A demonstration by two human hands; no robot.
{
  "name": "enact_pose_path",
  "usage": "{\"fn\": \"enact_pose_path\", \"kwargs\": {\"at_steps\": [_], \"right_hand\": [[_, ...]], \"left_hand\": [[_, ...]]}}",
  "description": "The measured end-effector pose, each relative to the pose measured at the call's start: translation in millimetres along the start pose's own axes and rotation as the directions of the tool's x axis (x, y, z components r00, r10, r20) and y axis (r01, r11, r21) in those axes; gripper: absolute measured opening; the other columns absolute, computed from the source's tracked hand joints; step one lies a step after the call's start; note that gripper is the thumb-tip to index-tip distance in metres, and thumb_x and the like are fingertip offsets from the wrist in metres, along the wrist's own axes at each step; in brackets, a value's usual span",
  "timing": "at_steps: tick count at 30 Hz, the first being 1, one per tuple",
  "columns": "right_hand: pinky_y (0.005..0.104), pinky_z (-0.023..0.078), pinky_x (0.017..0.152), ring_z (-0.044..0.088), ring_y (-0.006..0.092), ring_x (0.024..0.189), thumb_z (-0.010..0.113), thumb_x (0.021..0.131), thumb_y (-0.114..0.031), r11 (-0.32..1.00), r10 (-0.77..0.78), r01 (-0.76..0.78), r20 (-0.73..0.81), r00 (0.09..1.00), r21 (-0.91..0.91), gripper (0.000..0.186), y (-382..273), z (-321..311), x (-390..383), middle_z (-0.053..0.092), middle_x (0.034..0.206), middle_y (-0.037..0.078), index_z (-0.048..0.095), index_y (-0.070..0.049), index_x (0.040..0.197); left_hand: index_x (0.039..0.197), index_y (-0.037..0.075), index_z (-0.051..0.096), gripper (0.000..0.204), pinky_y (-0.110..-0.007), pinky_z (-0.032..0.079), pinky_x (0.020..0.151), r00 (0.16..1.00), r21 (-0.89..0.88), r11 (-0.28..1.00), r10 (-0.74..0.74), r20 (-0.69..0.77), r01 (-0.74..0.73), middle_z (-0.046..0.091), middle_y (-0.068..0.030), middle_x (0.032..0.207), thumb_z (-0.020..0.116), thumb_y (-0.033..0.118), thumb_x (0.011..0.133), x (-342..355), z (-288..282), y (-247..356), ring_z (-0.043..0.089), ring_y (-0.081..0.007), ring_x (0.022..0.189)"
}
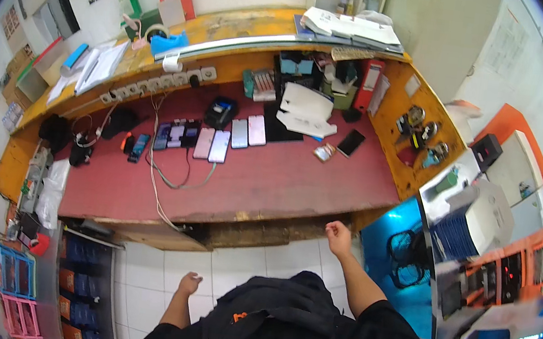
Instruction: Folding food boxes, checking printed order receipts, and retrieving a canned beverage from a refrigerator in a kitchen.
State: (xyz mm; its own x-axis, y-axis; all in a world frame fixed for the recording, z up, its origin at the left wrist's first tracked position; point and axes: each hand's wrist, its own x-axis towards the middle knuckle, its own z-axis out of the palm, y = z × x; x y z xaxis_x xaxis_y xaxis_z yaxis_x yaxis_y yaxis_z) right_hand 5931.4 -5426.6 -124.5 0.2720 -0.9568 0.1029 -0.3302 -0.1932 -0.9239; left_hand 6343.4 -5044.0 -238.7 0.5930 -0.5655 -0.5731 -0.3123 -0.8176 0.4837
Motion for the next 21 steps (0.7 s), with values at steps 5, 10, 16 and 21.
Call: {"fn": "enact_pose_path", "kwargs": {"at_steps": [5,10,16,21], "right_hand": [[0.0356,0.049,0.069,0.061,0.0275,0.074,0.062,0.081,-0.006,0.891,-0.449,0.438,-0.093,0.889,-0.117,0.007,-90,23,180,0.061,0.077,0.012,0.061,-0.002,0.086],[0.0397,0.046,0.082,0.059,0.0323,0.092,0.062,0.079,-0.006,0.846,-0.533,0.526,-0.113,0.838,-0.092,0.014,-122,55,385,0.062,0.09,0.015,0.061,-0.002,0.093],[0.0425,0.046,0.09,0.056,0.0344,0.103,0.074,0.07,-0.016,0.833,-0.494,0.476,0.008,0.87,-0.282,0.04,-79,113,569,0.064,0.107,0.014,0.063,-0.008,0.108],[0.043,0.042,0.098,0.051,0.0353,0.115,0.079,0.062,-0.018,0.698,-0.547,0.596,0.242,0.802,-0.396,0.059,-45,140,589,0.058,0.12,0.016,0.06,-0.011,0.117]], "left_hand": [[0.115,-0.003,0.058,0.053,-0.035,0.049,0.087,0.999,0.034,0.998,-0.046,-0.02,0.047,0.068,-0.0205,0.099,0.069,0.034,0.08,-11,-40,53,0.064,-0.0294,0.098],[0.112,-0.005,0.057,0.045,-0.033,0.05,0.083,0.937,-0.36,0.932,-0.158,-0.313,0.038,0.068,-0.0169,0.093,0.07,0.025,0.081,-46,-29,90,0.064,-0.0216,0.09],[0.111,-0.003,0.059,0.042,-0.033,0.051,0.082,0.944,-0.348,0.937,-0.078,-0.322,-0.041,0.068,-0.0149,0.097,0.071,0.025,0.082,-90,10,152,0.065,-0.0205,0.091],[0.122,0.0,0.055,0.049,-0.037,0.05,0.085,0.948,-0.354,0.935,-0.105,-0.302,-0.009,0.065,-0.0166,0.103,0.069,0.028,0.084,-107,15,243,0.062,-0.026,0.096]]}}
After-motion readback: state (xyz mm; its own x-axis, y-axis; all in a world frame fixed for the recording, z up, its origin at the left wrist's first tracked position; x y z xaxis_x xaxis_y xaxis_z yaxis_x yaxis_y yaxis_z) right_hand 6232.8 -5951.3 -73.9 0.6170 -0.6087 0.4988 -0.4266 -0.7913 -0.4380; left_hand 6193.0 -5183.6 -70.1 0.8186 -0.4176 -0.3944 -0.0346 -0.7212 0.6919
